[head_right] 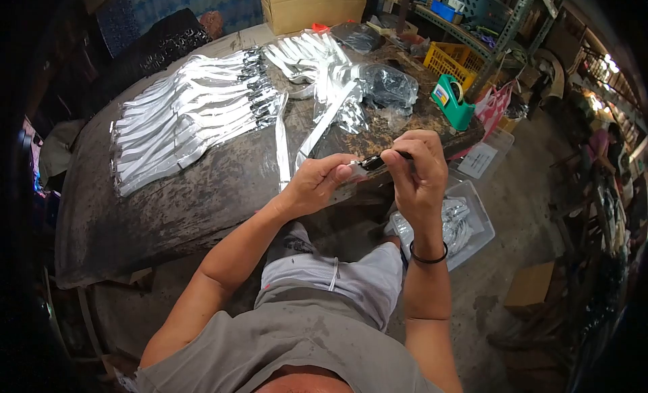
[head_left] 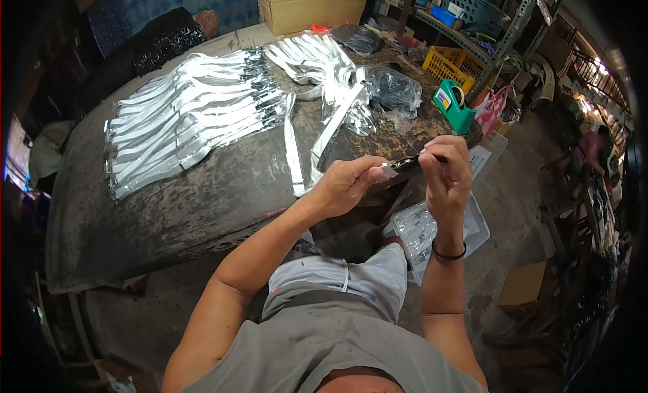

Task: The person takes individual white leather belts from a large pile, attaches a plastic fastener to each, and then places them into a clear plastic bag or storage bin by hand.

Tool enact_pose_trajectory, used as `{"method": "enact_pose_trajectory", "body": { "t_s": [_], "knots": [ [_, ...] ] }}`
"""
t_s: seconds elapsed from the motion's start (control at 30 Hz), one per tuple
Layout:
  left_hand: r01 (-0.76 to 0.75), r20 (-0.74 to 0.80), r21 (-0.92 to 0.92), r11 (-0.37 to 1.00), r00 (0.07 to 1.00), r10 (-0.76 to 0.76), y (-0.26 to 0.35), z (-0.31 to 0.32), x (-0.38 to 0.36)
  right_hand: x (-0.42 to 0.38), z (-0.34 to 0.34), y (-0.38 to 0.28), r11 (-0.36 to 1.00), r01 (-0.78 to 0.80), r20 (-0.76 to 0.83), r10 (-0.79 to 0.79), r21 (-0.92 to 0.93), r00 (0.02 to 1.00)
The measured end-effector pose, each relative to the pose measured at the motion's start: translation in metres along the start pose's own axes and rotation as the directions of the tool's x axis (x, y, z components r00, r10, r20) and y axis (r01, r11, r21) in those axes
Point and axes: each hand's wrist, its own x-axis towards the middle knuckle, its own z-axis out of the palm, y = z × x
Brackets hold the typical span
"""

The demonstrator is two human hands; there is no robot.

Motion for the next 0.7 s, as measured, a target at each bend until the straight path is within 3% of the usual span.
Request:
{"method": "enact_pose_trajectory", "body": {
  "t_s": [0.07,0.1,0.17,0.37,0.57,0.7],
  "knots": [
    [0.225,0.007,0.090,0.970,0.974,-0.226,0.011,-0.009,-0.003,0.001,-0.002,0.000,0.999,0.040,-0.009,-0.040,-0.018,0.999],
    [0.224,0.005,0.091,0.970,0.974,-0.225,0.008,-0.008,-0.004,0.001,-0.002,-0.001,0.999,0.041,-0.008,-0.042,-0.017,0.999],
    [0.074,-0.113,0.154,0.985,0.992,-0.057,0.000,-0.006,-0.008,0.001,0.001,-0.001,1.000,0.005,-0.044,-0.004,0.019,0.999],
    [0.211,-0.113,0.086,0.974,0.973,-0.201,0.003,-0.008,-0.012,0.005,0.006,-0.004,0.999,0.052,-0.037,-0.052,0.013,0.998],
    [0.067,-0.090,0.028,0.997,0.994,-0.064,0.006,-0.003,-0.009,0.015,0.005,-0.012,0.975,0.196,0.072,-0.189,-0.106,0.979],
    [0.017,-0.097,0.049,0.999,0.995,-0.013,0.013,-0.001,-0.006,0.018,0.009,-0.018,0.979,0.168,0.113,-0.155,-0.116,0.982]
  ]
}}
